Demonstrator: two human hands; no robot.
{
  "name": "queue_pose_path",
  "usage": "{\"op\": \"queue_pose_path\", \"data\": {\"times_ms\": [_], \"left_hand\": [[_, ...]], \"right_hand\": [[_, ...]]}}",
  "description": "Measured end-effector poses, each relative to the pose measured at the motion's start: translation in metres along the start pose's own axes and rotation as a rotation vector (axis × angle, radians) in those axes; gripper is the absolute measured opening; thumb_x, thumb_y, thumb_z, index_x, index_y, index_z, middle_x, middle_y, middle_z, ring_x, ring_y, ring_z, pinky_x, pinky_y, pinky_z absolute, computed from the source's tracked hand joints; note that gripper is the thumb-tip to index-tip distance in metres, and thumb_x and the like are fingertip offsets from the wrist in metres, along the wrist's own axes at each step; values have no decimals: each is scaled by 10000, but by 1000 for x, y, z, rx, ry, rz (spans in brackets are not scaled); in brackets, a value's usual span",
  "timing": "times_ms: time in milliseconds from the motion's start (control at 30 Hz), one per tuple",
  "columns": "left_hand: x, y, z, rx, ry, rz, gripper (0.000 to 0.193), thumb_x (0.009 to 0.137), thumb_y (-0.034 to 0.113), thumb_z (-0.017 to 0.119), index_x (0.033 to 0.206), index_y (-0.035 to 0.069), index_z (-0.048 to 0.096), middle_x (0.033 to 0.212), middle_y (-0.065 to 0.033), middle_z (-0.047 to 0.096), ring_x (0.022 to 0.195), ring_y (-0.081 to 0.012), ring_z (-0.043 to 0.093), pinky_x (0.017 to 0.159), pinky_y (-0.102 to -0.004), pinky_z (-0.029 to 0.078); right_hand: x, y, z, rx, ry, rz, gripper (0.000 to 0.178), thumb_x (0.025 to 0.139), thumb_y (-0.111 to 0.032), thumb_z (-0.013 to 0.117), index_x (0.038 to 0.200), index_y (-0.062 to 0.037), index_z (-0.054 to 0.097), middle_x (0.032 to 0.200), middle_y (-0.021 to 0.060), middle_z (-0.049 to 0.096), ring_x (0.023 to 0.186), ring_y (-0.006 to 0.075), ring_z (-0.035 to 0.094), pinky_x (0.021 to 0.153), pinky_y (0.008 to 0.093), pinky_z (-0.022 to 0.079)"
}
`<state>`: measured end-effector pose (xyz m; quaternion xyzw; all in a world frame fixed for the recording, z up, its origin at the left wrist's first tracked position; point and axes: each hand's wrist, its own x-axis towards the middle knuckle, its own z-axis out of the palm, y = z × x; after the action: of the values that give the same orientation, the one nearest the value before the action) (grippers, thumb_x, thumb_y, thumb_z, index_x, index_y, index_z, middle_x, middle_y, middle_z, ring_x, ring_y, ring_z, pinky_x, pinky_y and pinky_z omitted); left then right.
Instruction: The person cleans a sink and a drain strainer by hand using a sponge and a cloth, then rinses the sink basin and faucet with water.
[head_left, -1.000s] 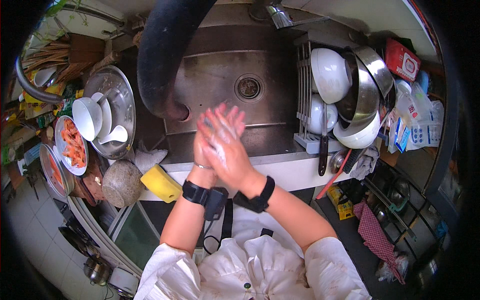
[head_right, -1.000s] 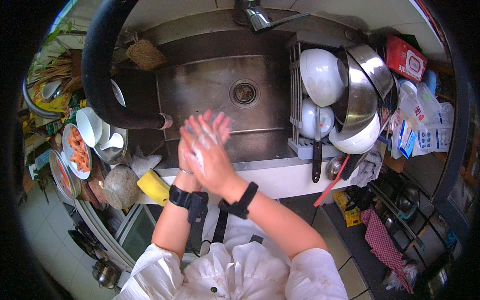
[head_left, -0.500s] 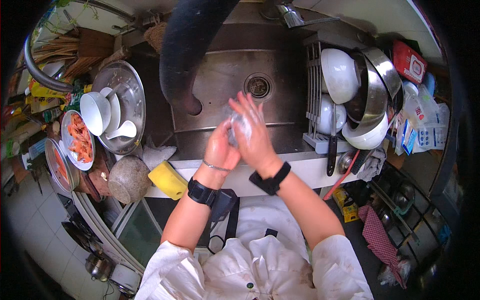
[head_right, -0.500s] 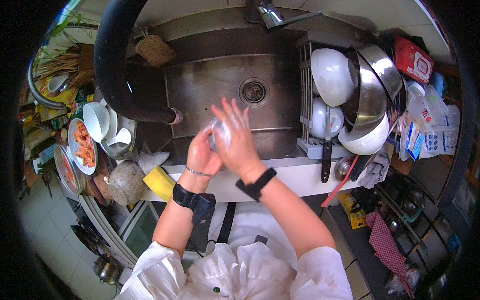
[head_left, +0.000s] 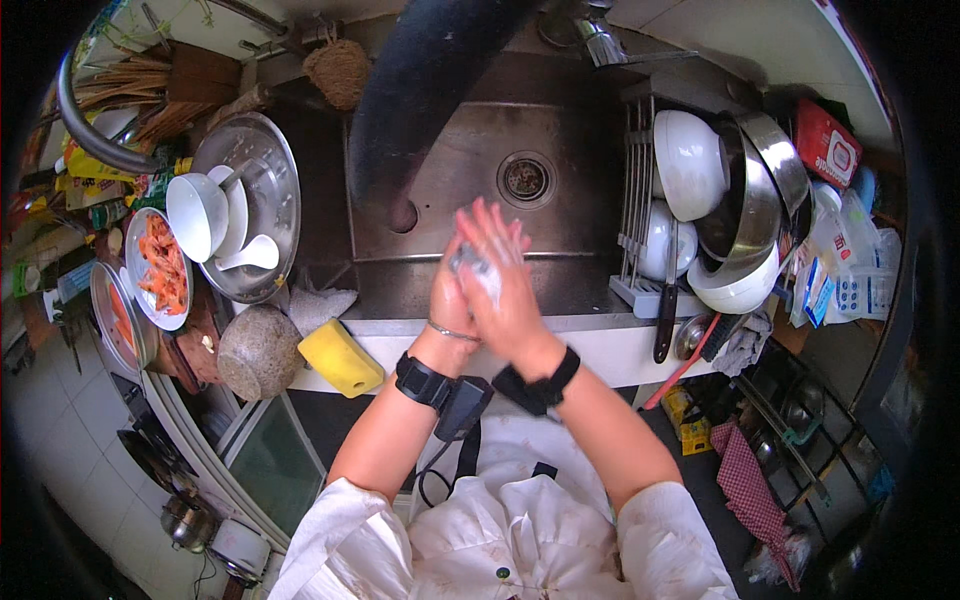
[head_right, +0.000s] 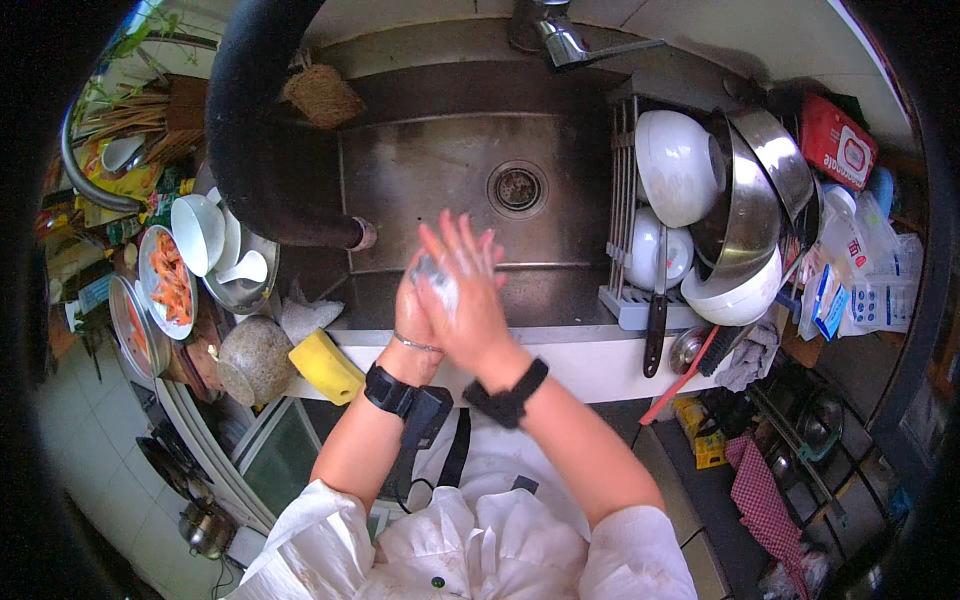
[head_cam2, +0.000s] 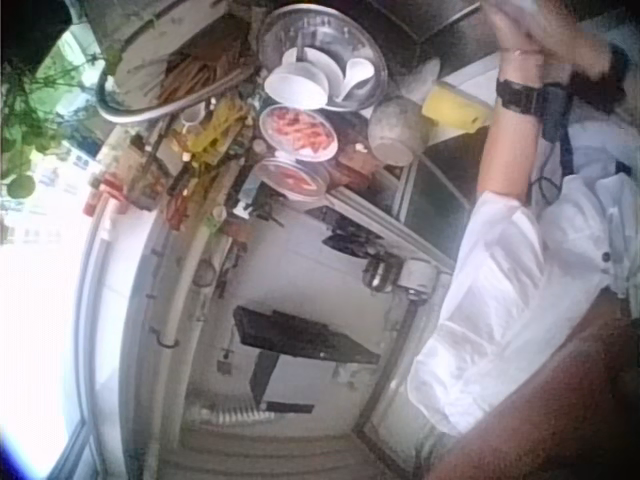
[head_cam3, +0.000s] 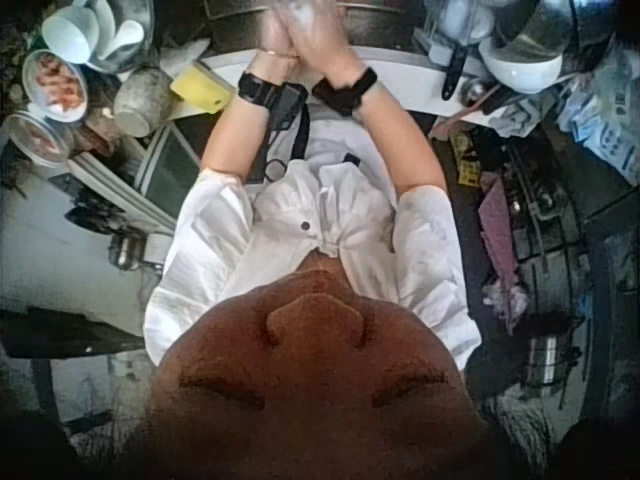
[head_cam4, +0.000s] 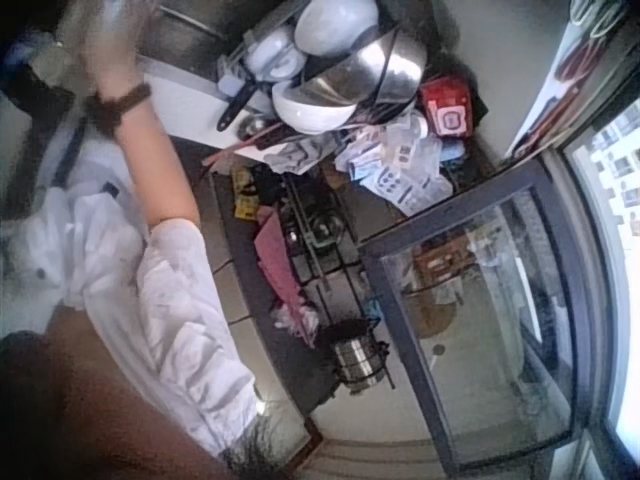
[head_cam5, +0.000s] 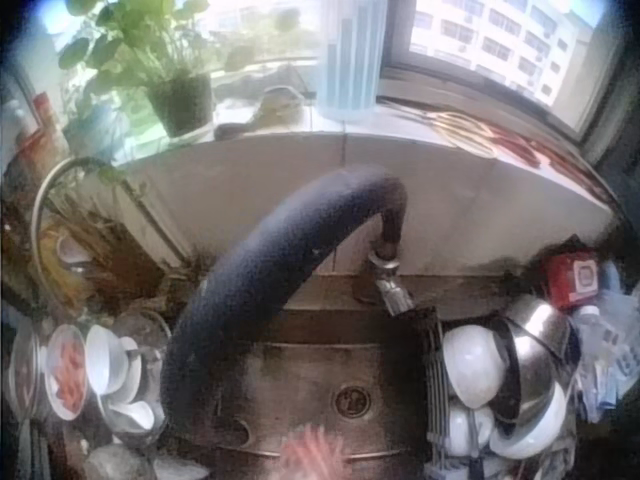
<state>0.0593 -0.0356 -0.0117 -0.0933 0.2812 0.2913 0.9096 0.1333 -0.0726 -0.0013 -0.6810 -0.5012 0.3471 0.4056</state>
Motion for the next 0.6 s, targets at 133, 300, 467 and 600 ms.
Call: {"op": "queue_pose_path", "data": {"times_ms": [133, 300, 467, 600], "left_hand": [[3, 6, 5, 259, 142, 7, 477, 923, 356, 377, 1295, 60, 417, 1328, -125, 433, 1189, -241, 452, 1019, -392, 334], [16, 6, 12, 85, 39, 92, 454, 941, 333, 359, 1289, 46, 412, 1308, -108, 455, 1192, -231, 444, 1017, -366, 338], [1, -3, 20, 335, 195, 49, 408, 951, 282, 375, 1274, 37, 422, 1283, -107, 473, 1168, -221, 459, 1005, -366, 347], [15, 3, 15, 342, 123, 212, 376, 947, 241, 402, 1249, 23, 444, 1227, -122, 513, 1129, -219, 493, 973, -351, 381]], "right_hand": [[18, 22, -13, -192, 43, 63, 457, 891, -193, 429, 1332, -82, 392, 1431, 171, 264, 1347, 360, 160, 1074, 534, 74], [1, 3, -1, 67, 45, 91, 509, 893, -239, 431, 1371, -95, 333, 1447, 171, 225, 1355, 350, 140, 1073, 535, 56], [20, 26, -21, -156, 48, 137, 444, 937, -244, 360, 1366, -130, 345, 1438, 170, 244, 1336, 393, 162, 1043, 599, 60], [-7, 4, -17, -27, 28, 186, 666, 787, -116, 490, 1409, -141, 254, 1472, 156, 147, 1340, 404, 140, 1041, 607, 60]]}}
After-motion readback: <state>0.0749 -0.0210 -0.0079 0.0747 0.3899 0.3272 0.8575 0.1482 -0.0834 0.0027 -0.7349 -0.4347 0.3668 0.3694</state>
